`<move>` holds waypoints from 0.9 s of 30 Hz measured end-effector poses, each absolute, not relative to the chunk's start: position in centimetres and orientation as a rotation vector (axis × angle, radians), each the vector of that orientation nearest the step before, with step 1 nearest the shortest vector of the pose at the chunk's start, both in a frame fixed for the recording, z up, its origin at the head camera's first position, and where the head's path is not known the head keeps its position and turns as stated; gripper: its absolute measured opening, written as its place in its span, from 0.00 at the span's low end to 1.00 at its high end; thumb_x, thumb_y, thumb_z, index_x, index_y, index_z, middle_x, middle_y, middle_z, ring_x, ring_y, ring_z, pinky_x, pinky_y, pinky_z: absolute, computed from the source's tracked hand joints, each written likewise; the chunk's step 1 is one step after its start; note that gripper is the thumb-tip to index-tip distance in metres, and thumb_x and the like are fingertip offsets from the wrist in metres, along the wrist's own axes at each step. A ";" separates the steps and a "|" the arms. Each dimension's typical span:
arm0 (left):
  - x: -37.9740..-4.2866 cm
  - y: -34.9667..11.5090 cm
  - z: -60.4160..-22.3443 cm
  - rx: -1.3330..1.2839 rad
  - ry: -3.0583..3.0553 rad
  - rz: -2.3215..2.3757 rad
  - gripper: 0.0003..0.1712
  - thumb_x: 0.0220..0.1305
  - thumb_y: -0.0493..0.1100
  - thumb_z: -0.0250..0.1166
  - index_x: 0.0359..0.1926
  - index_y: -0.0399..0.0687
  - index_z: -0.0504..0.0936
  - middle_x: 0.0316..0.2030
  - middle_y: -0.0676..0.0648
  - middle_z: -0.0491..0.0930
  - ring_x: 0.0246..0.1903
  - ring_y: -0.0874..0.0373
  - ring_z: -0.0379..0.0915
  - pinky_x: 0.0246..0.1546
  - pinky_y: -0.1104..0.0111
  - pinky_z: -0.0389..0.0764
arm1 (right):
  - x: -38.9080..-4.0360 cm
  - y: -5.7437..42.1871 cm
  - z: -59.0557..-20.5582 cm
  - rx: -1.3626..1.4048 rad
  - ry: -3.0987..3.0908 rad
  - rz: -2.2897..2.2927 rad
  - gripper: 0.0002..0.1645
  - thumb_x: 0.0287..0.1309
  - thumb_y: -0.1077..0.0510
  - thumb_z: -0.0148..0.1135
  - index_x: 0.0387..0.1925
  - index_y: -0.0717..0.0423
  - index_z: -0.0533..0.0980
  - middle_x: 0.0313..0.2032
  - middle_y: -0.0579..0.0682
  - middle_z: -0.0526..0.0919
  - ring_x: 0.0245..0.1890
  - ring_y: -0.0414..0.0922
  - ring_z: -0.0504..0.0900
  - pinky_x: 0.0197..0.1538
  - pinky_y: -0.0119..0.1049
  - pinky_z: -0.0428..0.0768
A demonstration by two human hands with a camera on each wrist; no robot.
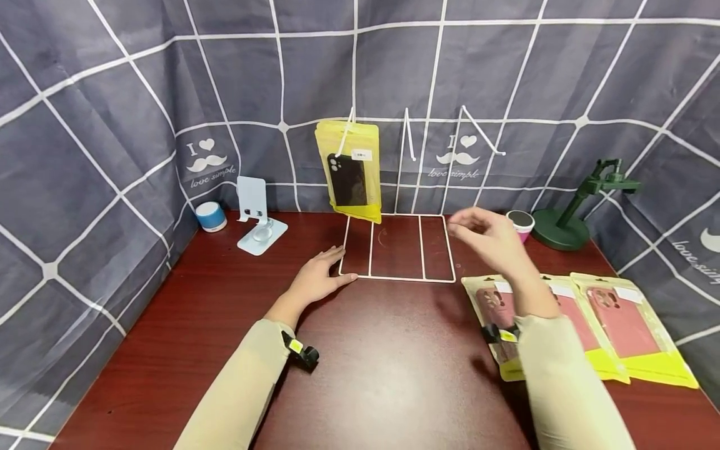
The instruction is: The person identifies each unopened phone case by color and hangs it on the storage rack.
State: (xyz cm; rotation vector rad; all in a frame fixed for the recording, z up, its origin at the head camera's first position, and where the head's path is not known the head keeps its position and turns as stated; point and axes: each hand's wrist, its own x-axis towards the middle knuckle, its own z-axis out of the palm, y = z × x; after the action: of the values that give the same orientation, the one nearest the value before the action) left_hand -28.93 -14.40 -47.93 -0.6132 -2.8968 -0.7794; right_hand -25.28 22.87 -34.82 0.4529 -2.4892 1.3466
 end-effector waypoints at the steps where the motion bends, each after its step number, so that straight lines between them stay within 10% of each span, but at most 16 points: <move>1: -28.9 -14.4 -47.9 -0.614 -2.897 -0.779 0.51 0.61 0.73 0.62 0.74 0.46 0.68 0.73 0.48 0.64 0.74 0.51 0.55 0.74 0.55 0.56 | -25.1 24.4 -35.3 0.463 -2.534 1.285 0.12 0.63 0.49 0.69 0.42 0.51 0.84 0.37 0.45 0.88 0.35 0.39 0.83 0.36 0.26 0.76; 11: -28.8 -14.3 -47.7 -0.583 -2.913 -0.779 0.51 0.60 0.73 0.63 0.74 0.47 0.68 0.73 0.49 0.64 0.75 0.52 0.54 0.74 0.55 0.56 | -23.5 35.6 -41.9 0.458 -2.911 1.011 0.17 0.64 0.55 0.67 0.52 0.56 0.80 0.43 0.52 0.86 0.38 0.39 0.81 0.37 0.28 0.78; 27: -29.0 -14.6 -47.9 -0.605 -2.909 -0.762 0.51 0.61 0.74 0.61 0.74 0.48 0.67 0.73 0.50 0.64 0.75 0.54 0.54 0.74 0.57 0.55 | -24.3 36.3 -45.3 0.568 -2.865 1.069 0.23 0.59 0.55 0.72 0.56 0.56 0.80 0.44 0.52 0.80 0.40 0.44 0.73 0.41 0.28 0.71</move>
State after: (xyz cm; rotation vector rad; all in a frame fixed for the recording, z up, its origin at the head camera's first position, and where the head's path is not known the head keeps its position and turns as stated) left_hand -28.98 -14.56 -47.94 -0.6053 -2.9091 -0.7616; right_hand -24.31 36.30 -45.27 0.5682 -2.8646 1.0685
